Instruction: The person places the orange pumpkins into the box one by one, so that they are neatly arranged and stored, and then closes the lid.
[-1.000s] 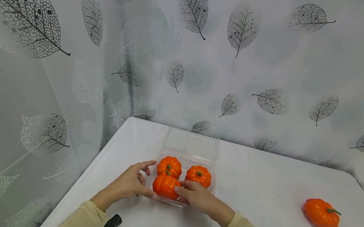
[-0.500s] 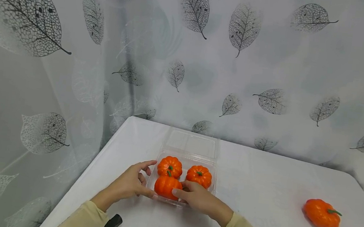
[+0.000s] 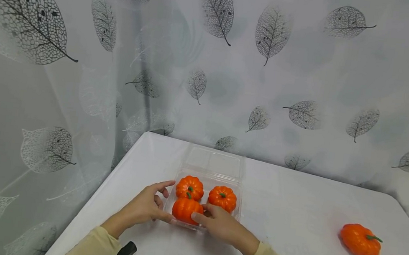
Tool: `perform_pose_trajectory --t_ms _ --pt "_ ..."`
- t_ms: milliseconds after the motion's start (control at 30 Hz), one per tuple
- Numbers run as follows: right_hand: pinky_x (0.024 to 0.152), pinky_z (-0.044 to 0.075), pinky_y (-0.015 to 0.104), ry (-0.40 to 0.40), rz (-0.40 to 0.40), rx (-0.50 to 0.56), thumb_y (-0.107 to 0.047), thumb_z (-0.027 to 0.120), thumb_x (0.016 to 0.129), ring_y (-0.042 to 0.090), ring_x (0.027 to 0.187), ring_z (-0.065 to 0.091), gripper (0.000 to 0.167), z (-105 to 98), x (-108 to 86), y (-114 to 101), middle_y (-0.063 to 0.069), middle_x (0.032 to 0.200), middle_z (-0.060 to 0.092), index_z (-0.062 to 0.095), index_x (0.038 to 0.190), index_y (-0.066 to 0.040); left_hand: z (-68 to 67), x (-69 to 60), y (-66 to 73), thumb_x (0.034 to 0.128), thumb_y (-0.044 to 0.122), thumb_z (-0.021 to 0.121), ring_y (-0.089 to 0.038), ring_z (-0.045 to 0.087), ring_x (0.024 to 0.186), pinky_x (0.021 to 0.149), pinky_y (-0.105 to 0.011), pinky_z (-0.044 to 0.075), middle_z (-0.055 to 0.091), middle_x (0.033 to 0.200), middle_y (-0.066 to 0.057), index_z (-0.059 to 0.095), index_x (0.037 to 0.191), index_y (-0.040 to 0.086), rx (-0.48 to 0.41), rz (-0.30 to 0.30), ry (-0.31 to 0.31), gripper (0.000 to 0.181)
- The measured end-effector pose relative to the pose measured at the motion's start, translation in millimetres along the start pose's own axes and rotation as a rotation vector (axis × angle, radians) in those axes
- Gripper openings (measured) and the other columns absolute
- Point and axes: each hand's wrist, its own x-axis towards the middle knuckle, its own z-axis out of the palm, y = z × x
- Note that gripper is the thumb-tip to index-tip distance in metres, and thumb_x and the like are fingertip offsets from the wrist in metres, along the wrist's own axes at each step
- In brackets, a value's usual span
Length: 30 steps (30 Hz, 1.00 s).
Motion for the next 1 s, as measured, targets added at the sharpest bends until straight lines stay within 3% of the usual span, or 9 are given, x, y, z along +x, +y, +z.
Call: perform_pose_trajectory --t_ms 133,267,400,567,667,767,900,1000 --pt "0.09 0.054 0.053 0.005 -0.05 -0.033 -0.054 0.061 0.096 0.03 0.107 0.064 0.073 -5 -7.6 4 0.011 0.124 0.066 0.053 0.142 0.003 0.8 0.6 0.6 0.0631 0.012 0.098 -0.018 0.048 0.066 0.051 -0.031 0.049 0.049 0.116 -0.016 0.043 0.152 0.007 0.001 0.002 -0.004 0.105" --pt "0.089 0.055 0.046 0.048 -0.154 -0.027 -0.05 0.063 0.098 0.023 0.107 0.065 0.07 -12 -20.0 9 0.008 0.128 0.065 0.052 0.144 0.002 1.0 1.0 0.8 0.0625 0.012 0.098 -0.018 0.048 0.066 0.051 -0.031 0.05 0.049 0.116 -0.017 0.043 0.152 0.007 0.003 0.005 -0.006 0.106" --pt "0.097 0.052 0.045 0.136 -0.29 -0.024 -0.047 0.065 0.098 0.022 0.117 0.061 0.063 -18 -36.7 19 0.002 0.137 0.061 0.054 0.144 -0.007 0.8 1.7 0.9 0.0626 0.013 0.098 -0.018 0.047 0.066 0.05 -0.031 0.049 0.049 0.116 -0.017 0.042 0.153 0.007 0.007 0.004 -0.009 0.106" --pt "0.099 0.051 0.038 0.295 -0.406 -0.126 -0.047 0.068 0.096 0.016 0.117 0.06 0.056 -24 -58.5 37 -0.016 0.128 0.06 0.057 0.141 -0.017 0.7 2.1 1.3 0.0625 0.015 0.098 -0.018 0.048 0.068 0.051 -0.031 0.05 0.049 0.115 -0.016 0.043 0.153 0.008 0.019 -0.005 -0.003 0.106" --pt "0.096 0.052 0.04 0.412 -0.412 -0.238 -0.042 0.071 0.095 0.014 0.115 0.06 0.052 -30 -70.1 50 -0.018 0.127 0.06 0.056 0.141 -0.024 0.9 1.7 1.1 0.0625 0.015 0.098 -0.019 0.049 0.068 0.051 -0.031 0.051 0.049 0.115 -0.017 0.043 0.153 0.008 0.023 -0.008 0.001 0.106" --pt "0.095 0.053 0.044 0.501 -0.348 -0.333 -0.041 0.075 0.092 0.013 0.119 0.059 0.056 -40 -80.2 61 -0.016 0.131 0.059 0.053 0.143 -0.029 1.2 1.2 0.7 0.0625 0.015 0.098 -0.019 0.048 0.067 0.051 -0.03 0.05 0.049 0.115 -0.017 0.043 0.153 0.008 0.016 -0.013 0.006 0.106" --pt "0.096 0.051 0.054 0.571 -0.255 -0.422 -0.046 0.076 0.09 0.022 0.125 0.056 0.066 -59 -93.1 75 -0.004 0.14 0.055 0.049 0.146 -0.022 1.7 0.7 0.5 0.0627 0.013 0.098 -0.018 0.048 0.067 0.051 -0.029 0.05 0.049 0.114 -0.016 0.043 0.153 0.008 0.016 -0.019 0.015 0.106" --pt "0.094 0.047 0.064 0.633 -0.23 -0.488 -0.045 0.081 0.086 0.033 0.125 0.052 0.078 -78 -104.3 89 0.009 0.145 0.049 0.046 0.149 -0.014 2.5 0.3 0.4 0.0629 0.012 0.098 -0.018 0.049 0.067 0.051 -0.03 0.051 0.049 0.113 -0.014 0.043 0.153 0.008 0.023 -0.019 0.021 0.105"
